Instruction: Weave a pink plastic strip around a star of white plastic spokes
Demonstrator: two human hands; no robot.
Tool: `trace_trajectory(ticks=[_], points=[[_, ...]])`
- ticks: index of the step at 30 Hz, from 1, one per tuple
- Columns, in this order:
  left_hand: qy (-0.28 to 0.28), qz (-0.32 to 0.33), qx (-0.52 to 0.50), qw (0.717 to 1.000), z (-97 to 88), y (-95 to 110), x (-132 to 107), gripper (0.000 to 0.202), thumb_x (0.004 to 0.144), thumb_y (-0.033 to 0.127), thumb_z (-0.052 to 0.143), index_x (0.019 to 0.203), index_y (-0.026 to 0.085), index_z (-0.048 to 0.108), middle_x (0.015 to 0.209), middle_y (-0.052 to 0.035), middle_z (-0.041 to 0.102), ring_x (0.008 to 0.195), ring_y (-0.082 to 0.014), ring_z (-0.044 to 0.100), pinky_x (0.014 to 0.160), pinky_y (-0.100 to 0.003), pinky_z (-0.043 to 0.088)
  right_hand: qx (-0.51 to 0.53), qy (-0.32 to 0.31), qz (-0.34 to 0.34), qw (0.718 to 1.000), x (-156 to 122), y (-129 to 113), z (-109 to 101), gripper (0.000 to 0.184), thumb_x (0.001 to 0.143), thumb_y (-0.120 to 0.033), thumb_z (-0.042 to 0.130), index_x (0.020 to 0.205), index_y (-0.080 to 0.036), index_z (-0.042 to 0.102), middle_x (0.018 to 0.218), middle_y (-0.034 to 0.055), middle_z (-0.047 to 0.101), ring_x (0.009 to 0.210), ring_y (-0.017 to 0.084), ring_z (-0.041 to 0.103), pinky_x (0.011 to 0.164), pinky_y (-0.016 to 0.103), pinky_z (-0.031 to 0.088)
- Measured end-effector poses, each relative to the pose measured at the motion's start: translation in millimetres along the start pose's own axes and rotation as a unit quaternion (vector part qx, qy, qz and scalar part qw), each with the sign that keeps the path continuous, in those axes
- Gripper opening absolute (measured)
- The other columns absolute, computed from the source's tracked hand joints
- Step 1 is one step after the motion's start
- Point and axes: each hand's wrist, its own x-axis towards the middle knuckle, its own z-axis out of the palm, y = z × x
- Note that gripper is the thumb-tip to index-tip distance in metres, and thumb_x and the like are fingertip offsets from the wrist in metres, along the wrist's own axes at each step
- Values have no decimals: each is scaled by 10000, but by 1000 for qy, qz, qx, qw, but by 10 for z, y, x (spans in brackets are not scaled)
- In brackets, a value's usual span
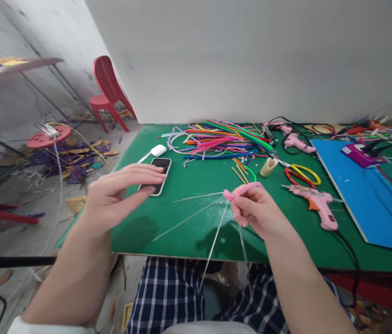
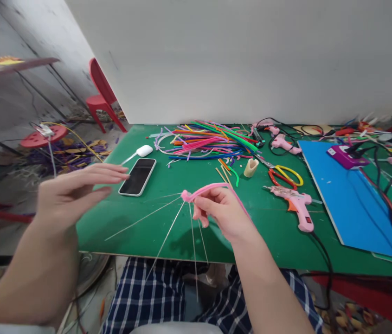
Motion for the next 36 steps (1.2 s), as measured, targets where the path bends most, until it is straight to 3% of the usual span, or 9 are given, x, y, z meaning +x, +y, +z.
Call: trace_trajectory(ticks=[3, 8, 13, 17, 20, 24, 28, 32, 36], points=[[-152, 86, 9, 985, 83, 85, 186, 302, 740, 141, 616, 996, 298, 645, 953, -5, 686, 922, -199, 626, 823, -359, 518, 41, -23, 22, 999, 10, 23, 9, 100, 734, -277, 641, 712, -183, 616, 451, -61, 554, 323, 36, 427, 345, 149, 333], [-252, 118, 30, 960, 372, 133, 295, 444, 778, 227, 595, 1209, 284, 505, 1185, -37, 590, 1052, -186, 571, 892, -320, 482, 58, -31, 54, 996, 42, 50, 20, 94, 741, -264, 636, 716, -181, 600, 445, -63, 560, 316, 34, 430, 343, 134, 332], [-235, 150, 26, 960, 627, 91, 287, 311, 824, 225, 537, 1132, 241, 568, 1112, -49, 633, 996, -152, 598, 859, -264, 483, 47, -28, 70, 996, 87, 85, 19, 88, 737, -259, 638, 731, -176, 609, 474, -64, 574, 338, 32, 473, 342, 118, 338], [-197, 142, 53, 969, 735, 60, 242, 222, 832, 246, 529, 1032, 226, 624, 873, -19, 708, 744, -124, 659, 656, -199, 498, 27, -42, 95, 994, 127, 151, -23, 120, 744, -282, 633, 736, -173, 582, 527, -47, 610, 340, 39, 491, 339, 125, 344], [-205, 81, 65, 973, 784, 43, 186, 195, 829, 270, 531, 966, 205, 655, 759, -4, 710, 639, -110, 647, 574, -181, 469, -26, -48, 132, 990, 151, 179, -81, 179, 749, -336, 626, 780, -164, 587, 586, -17, 638, 392, 62, 541, 380, 150, 394], [-219, -101, -29, 970, 871, 0, 100, 174, 803, 282, 556, 881, 188, 679, 785, -6, 710, 663, -113, 642, 616, -187, 481, -160, 1, 138, 977, 150, 117, -187, 224, 751, -374, 612, 810, -158, 618, 700, 29, 669, 542, 98, 600, 462, 184, 433], [-213, -284, -214, 910, 993, -81, 32, 200, 746, 336, 616, 825, 161, 674, 770, -28, 705, 701, -147, 649, 631, -221, 514, -257, 54, 42, 964, 127, 44, -267, 154, 755, -307, 611, 848, -188, 646, 830, 31, 676, 769, 135, 618, 650, 239, 476], [-161, -357, -301, 870, 1114, -178, 4, 223, 721, 345, 646, 801, 137, 659, 695, -38, 685, 674, -150, 645, 566, -214, 507, -270, -16, 17, 963, 138, 78, -255, 209, 773, -242, 587, 977, -217, 625, 1020, 27, 652, 939, 145, 595, 838, 287, 445], [-121, -381, -346, 849, 1202, -252, 3, 235, 693, 323, 679, 830, 138, 630, 698, -29, 682, 669, -141, 646, 541, -198, 499, -245, -23, 48, 968, 194, 154, -238, 263, 799, -242, 546, 1056, -206, 581, 1009, 44, 652, 897, 142, 607, 787, 286, 461]])
